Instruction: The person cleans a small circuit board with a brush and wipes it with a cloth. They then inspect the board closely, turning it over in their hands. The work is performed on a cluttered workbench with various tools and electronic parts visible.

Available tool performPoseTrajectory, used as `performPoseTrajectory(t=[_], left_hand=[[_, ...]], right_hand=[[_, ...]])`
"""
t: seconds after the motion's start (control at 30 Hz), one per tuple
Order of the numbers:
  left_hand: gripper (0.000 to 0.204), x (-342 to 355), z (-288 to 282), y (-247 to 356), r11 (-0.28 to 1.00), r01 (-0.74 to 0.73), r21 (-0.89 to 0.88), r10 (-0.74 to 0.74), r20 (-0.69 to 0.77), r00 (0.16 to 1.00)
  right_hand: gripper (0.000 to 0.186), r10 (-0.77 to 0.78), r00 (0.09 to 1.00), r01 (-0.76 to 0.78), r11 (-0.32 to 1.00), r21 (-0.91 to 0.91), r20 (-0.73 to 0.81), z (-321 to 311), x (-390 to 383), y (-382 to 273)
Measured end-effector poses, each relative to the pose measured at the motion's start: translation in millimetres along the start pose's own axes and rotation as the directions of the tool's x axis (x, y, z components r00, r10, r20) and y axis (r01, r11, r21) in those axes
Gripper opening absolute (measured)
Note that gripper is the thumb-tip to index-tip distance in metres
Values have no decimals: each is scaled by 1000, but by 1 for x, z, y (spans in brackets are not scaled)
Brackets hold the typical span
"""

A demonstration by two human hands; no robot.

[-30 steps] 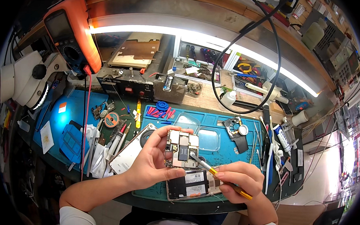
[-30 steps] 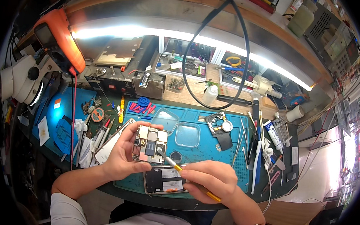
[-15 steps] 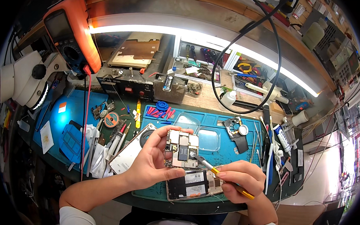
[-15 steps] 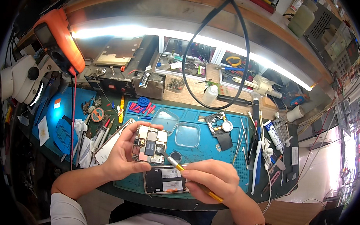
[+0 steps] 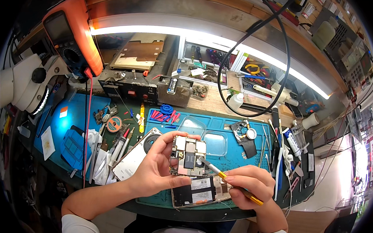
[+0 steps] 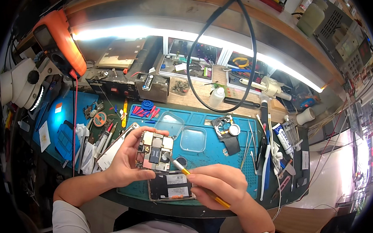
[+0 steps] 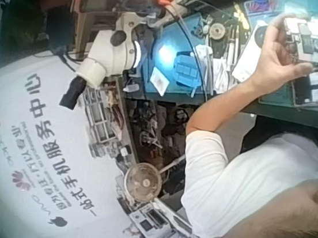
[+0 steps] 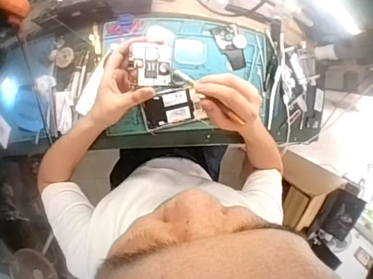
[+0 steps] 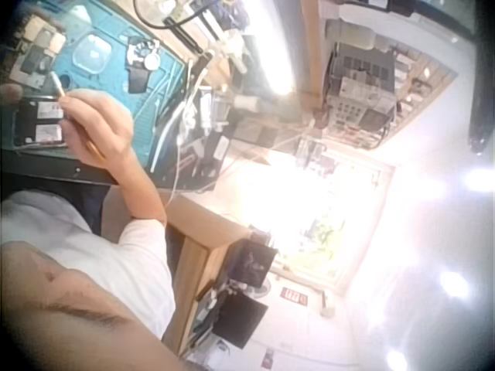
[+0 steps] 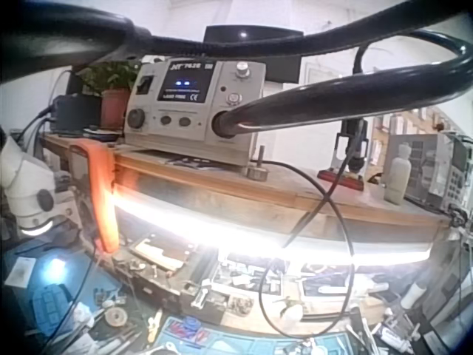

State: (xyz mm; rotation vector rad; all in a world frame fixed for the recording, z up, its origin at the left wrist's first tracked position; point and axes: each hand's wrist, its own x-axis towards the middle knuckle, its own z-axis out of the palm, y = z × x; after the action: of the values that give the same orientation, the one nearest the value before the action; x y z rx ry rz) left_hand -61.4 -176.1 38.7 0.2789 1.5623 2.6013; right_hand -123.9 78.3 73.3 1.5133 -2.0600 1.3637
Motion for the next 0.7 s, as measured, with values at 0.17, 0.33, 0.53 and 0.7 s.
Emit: performPoseTrajectory(t=[0.17, 0.33, 0.53, 0.7], left_hand=[[96, 1, 0, 1, 1000, 6, 5, -6, 0, 1000], [96, 0, 0, 2, 1000, 4, 12, -4, 1, 1000], [96, 0, -1, 0, 1000, -14, 5, 14, -11, 1000], [96, 0, -1, 1, 1000, -12, 19, 12, -3, 1000]], right_hand=[[30, 5, 1000, -5, 1000, 11, 12, -1, -1, -1], [31, -13, 999, 12, 1000, 26, 40, 1, 0, -1], [32, -15, 1000, 15, 1000, 5, 21, -1, 2, -2], [31, 7, 1000, -7, 1000, 7, 1, -1, -1, -2]])
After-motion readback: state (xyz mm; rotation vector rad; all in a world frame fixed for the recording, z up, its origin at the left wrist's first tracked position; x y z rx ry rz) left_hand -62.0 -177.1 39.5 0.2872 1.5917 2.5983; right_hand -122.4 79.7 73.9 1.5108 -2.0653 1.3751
